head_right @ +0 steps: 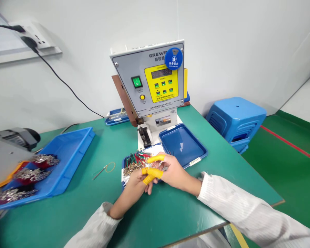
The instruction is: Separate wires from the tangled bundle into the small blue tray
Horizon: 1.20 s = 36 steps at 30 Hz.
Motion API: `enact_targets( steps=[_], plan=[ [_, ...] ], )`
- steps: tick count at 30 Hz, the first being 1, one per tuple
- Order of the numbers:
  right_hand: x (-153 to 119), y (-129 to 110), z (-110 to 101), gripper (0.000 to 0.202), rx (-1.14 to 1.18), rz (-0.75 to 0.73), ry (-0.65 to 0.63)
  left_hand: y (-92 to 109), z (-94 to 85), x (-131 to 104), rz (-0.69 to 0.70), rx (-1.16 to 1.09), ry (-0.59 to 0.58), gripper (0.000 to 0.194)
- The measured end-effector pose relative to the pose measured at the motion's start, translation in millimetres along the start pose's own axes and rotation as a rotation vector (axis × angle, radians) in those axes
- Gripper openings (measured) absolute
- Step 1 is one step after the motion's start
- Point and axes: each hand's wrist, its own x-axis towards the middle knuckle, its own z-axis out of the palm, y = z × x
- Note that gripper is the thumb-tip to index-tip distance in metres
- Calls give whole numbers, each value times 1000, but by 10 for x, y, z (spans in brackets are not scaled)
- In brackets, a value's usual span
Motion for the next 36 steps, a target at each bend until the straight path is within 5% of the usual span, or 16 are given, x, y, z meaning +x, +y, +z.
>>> enact_targets(
  steps=[7,33,36],
  plan=[
    [-5,-46,-17,21,-57,41,-58,34,0,3,-19,-31,-50,32],
    [51,65,-78,28,102,256,-141,20,11,-4,6,-74,43,26],
    [105,-39,-167,24,-16,176,-183,65,7,0,6,-87,63,25]
  ],
)
